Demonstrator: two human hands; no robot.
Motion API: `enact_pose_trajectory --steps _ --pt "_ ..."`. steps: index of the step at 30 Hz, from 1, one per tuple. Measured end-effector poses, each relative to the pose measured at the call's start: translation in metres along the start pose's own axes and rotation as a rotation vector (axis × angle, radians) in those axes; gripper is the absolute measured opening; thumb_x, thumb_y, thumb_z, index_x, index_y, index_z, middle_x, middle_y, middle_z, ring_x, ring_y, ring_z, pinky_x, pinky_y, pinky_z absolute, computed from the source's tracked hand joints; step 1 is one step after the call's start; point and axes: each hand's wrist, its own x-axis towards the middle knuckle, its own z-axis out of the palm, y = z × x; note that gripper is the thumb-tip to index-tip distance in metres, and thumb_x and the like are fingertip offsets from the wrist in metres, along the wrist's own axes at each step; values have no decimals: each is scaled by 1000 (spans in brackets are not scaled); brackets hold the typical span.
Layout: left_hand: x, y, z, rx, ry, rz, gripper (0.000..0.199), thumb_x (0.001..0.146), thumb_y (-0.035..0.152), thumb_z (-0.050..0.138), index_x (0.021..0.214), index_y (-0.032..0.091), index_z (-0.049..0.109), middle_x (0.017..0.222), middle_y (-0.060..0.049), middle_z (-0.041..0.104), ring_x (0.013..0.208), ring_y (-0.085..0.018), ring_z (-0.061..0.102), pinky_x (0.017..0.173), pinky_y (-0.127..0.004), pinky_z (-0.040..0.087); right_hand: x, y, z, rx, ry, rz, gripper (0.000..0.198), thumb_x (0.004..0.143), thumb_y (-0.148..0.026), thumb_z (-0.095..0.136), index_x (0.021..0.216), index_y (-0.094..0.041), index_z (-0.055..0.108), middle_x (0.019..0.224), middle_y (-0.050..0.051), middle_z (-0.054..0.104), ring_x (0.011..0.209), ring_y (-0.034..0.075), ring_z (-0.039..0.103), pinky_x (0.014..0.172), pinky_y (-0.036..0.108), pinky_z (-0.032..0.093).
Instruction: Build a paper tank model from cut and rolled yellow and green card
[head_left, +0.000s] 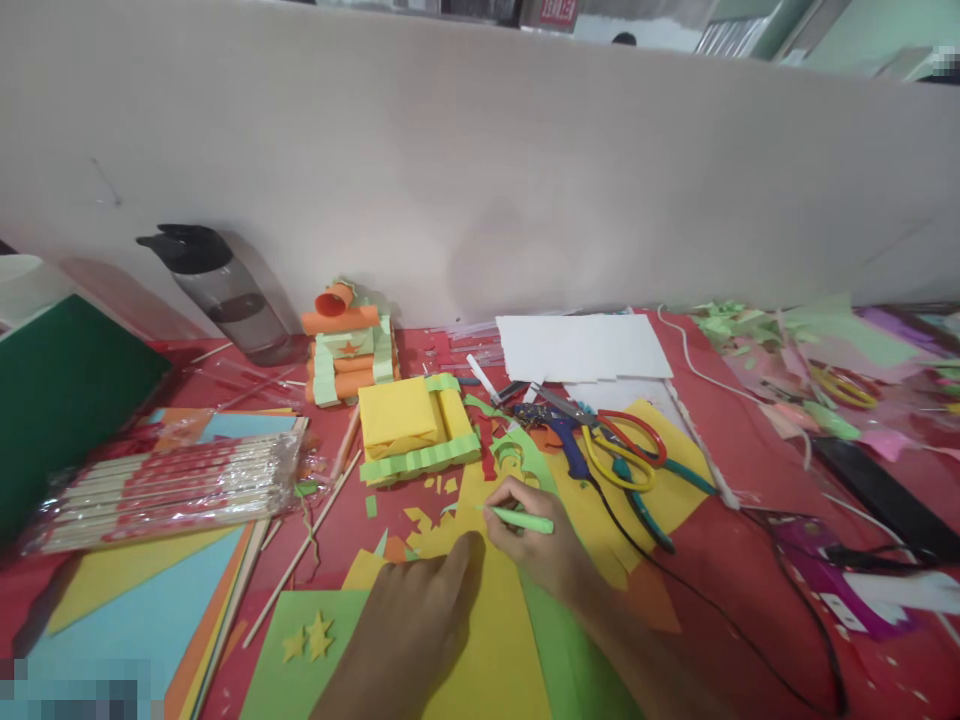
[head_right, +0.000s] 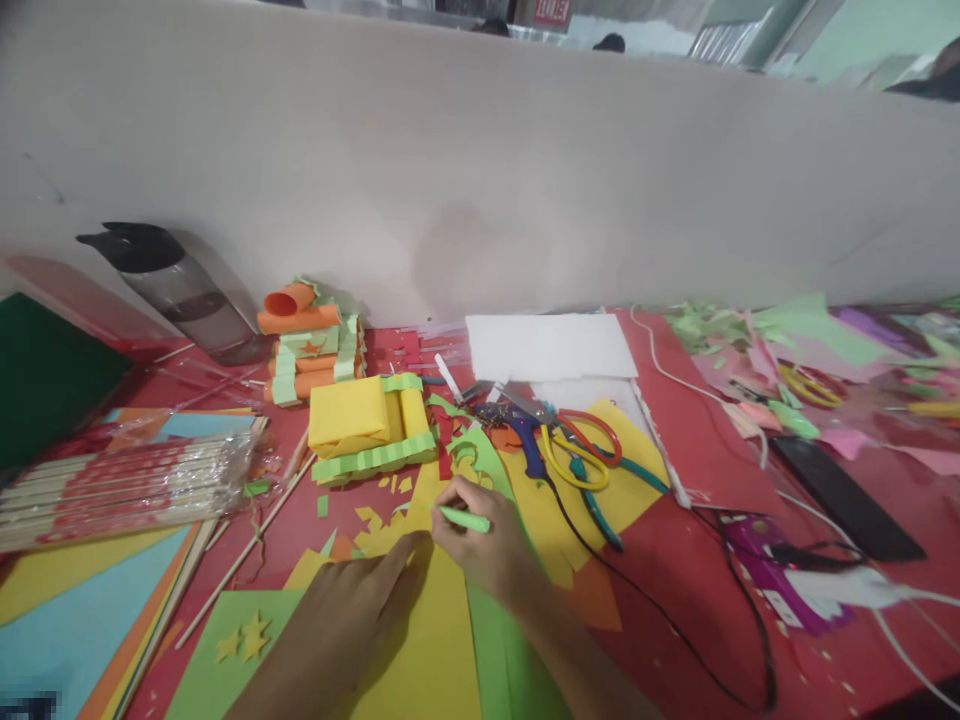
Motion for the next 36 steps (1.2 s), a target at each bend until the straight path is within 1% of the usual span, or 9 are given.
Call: enact_pose_trajectory --steps 10,17,22,26,29,33,36 --pt "1 -1 -1 -38 -29 -46 27 97 20 38 120 25 52 68 -3 71 58 -22 69 49 -26 31 0 2 0 40 -52 0 11 85 -27 63 76 -22 59 65 -1 65 54 13 56 50 23 40" --pt "0 0 0 -44 -27 -54 31 98 21 36 123 26 53 66 -2 71 55 -23 68 47 -28 30 -1 0 -2 25 -91 -12 12 82 -24 64 73 -21 59 58 -3 60 49 11 50 47 21 36" --pt "1 0 0 -50 -35 -50 32 96 19 37 124 26 53 66 -2 71 55 -22 68 47 -27 30 -1 -1 -2 13 -103 -10 12 83 -25 65 73 -21 58 60 -3 60 51 11 51 47 21 36" --pt "2 0 0 -30 -41 -52 31 95 17 38 121 25 53 64 -2 70 55 -21 68 48 -27 29 -2 1 -1 23 -76 1 12 84 -24 63 74 -22 56 62 -3 61 52 12 53 49 22 38" --pt "2 0 0 -44 -27 -62 29 97 20 37 120 26 53 63 -2 70 54 -21 67 47 -27 29 -3 4 -1 36 -35 21 13 85 -25 61 74 -23 53 60 -3 59 51 12 51 48 23 36" --pt "2 0 1 -45 -13 -55 28 97 19 36 119 27 53 63 -1 69 54 -23 67 47 -28 27 -2 7 -1 14 20 33 15 85 -25 60 73 -24 51 58 -4 54 50 13 48 48 24 37" --pt "1 1 0 -35 -26 -63 27 97 19 36 117 27 53 63 0 69 54 -22 67 48 -28 25 -2 8 -1 4 26 35 15 85 -25 60 73 -24 51 59 -3 55 52 14 49 49 24 38"
